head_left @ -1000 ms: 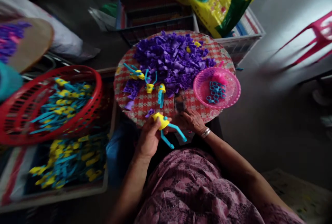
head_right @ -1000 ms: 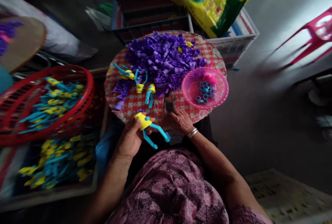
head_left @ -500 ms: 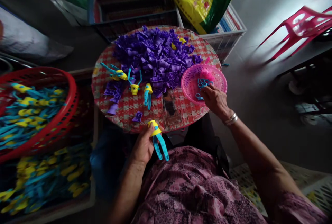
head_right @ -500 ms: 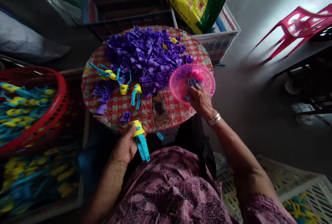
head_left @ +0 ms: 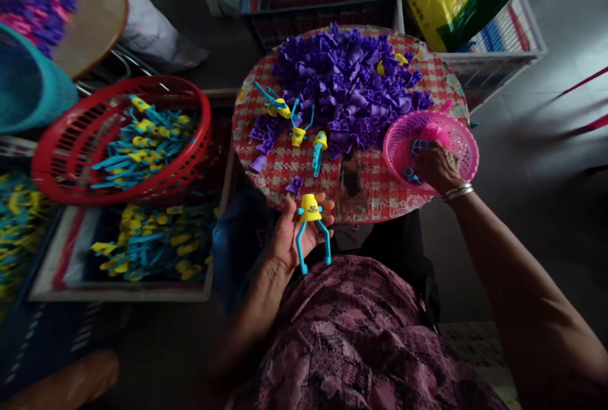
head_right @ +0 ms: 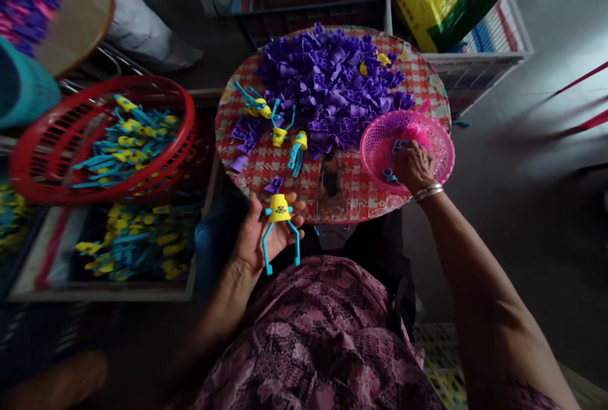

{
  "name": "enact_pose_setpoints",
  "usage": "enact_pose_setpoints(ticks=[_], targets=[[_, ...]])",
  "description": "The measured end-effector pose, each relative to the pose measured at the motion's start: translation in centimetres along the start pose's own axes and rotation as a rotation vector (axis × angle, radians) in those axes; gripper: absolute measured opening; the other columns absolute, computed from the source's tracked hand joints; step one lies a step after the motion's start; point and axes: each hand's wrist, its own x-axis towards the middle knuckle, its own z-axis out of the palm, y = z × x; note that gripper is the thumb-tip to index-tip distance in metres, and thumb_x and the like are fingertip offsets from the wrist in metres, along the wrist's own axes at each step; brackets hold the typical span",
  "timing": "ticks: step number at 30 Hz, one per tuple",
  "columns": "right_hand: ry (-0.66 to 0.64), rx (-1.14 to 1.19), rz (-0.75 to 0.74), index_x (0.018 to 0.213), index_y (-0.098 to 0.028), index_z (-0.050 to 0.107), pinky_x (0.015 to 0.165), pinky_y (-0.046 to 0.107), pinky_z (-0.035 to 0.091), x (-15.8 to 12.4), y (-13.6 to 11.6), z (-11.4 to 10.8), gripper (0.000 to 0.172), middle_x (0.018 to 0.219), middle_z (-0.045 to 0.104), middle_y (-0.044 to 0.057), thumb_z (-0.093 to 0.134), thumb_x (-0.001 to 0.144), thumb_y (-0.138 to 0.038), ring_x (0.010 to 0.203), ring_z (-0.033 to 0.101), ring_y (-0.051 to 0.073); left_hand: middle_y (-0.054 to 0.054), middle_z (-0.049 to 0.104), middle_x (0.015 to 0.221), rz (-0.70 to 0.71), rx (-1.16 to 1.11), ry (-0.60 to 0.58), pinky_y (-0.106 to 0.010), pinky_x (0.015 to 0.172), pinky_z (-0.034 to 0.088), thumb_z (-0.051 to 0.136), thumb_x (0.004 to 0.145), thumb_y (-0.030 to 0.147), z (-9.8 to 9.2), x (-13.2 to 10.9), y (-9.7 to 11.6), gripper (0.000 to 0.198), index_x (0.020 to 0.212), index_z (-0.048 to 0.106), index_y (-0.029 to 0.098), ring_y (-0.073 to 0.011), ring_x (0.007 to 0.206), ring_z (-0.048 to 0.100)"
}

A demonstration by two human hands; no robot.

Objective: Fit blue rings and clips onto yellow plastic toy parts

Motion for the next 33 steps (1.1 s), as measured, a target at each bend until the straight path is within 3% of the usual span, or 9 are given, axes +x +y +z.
enact_pose_setpoints(ticks=[3,5,8,11,15,23,25,29,33], targets=[[0.076,0.085,0.037,0.105,-0.013,0.076,0.076,0.038,0.047,-1.8,-3.3,-2.8,0.031,0.103,0.068,0.017,0.052,0.110,-0.032,0.079,0.057,0.018,-0.009,0.079,0.112,0.050,0.032,-0.014,-0.041,0.080,0.069,0.097,0.070,0.058,-0.2,0.0,-0.6,0.067,0.123,0.075,0.023,-0.0235,0.089,0.078],[0.061,0.166,-0.014,0.109,-0.017,0.072,0.076,0.033,0.049,-4.0,-6.7,-3.4,0.028,0.094,0.069,0.009,0.052,0.112,-0.036,0.078,0.061,0.016,-0.005,0.079,0.106,0.084,0.057,0.004,-0.040,0.083,0.068,0.102,0.067,0.048,-0.1,0.0,-1.0,0.066,0.123,0.076,0.024,-0.0222,0.089,0.078],[-0.015,0.467,-0.069,0.104,-0.021,0.067,0.067,0.028,0.050,-7.9,-11.4,-1.3,0.017,0.086,0.070,0.003,0.054,0.109,-0.032,0.072,0.063,0.015,-0.004,0.081,0.101,0.148,0.123,0.057,-0.036,0.087,0.066,0.104,0.064,0.046,0.3,-0.2,-1.4,0.065,0.120,0.079,0.023,-0.0228,0.094,0.080],[0.034,0.454,-0.084,0.112,-0.021,0.066,0.075,0.033,0.053,-10.5,-13.9,2.5,0.016,0.095,0.072,0.008,0.054,0.108,-0.030,0.080,0.066,0.021,-0.007,0.084,0.105,0.211,0.221,0.083,-0.033,0.088,0.064,0.103,0.067,0.047,0.5,-0.5,-1.5,0.061,0.118,0.079,0.022,-0.0239,0.100,0.082],[0.015,0.257,-0.074,0.125,-0.021,0.068,0.091,0.042,0.053,-11.6,-13.7,5.9,0.024,0.107,0.074,0.013,0.053,0.109,-0.032,0.100,0.066,0.029,-0.008,0.084,0.116,0.264,0.326,0.059,-0.035,0.086,0.065,0.101,0.071,0.047,0.7,-1.0,-1.5,0.060,0.121,0.077,0.025,-0.0274,0.103,0.083],[0.013,0.229,-0.056,0.141,-0.021,0.065,0.100,0.049,0.055,-12.1,-12.3,7.2,0.037,0.126,0.069,0.017,0.060,0.107,-0.035,0.113,0.064,0.034,-0.008,0.085,0.111,0.388,0.582,0.089,-0.035,0.097,0.063,0.093,0.080,0.050,1.3,-1.3,-1.7,0.051,0.120,0.076,0.024,-0.0255,0.107,0.080],[0.047,0.299,-0.032,0.146,-0.020,0.060,0.104,0.050,0.056,-12.4,-11.8,7.5,0.041,0.129,0.068,0.018,0.060,0.107,-0.033,0.118,0.065,0.034,-0.008,0.084,0.109,0.407,0.651,0.114,-0.031,0.090,0.062,0.092,0.081,0.050,1.3,-1.2,-1.9,0.047,0.117,0.076,0.024,-0.0231,0.103,0.079],[0.067,0.400,0.011,0.152,-0.020,0.055,0.104,0.048,0.059,-13.0,-10.8,7.7,0.044,0.132,0.066,0.018,0.055,0.108,-0.027,0.121,0.066,0.031,-0.004,0.082,0.097,0.329,0.604,0.186,-0.024,0.062,0.056,0.093,0.077,0.054,1.3,-0.7,-2.4,0.051,0.114,0.077,0.023,-0.0136,0.068,0.071],[0.053,0.370,0.020,0.144,-0.021,0.064,0.104,0.047,0.058,-12.7,-11.2,7.4,0.039,0.129,0.067,0.016,0.061,0.106,-0.033,0.118,0.064,0.030,-0.003,0.081,0.088,0.239,0.436,0.235,-0.022,0.056,0.052,0.096,0.069,0.059,1.2,0.0,-3.1,0.065,0.117,0.076,0.021,-0.0113,0.057,0.068]])
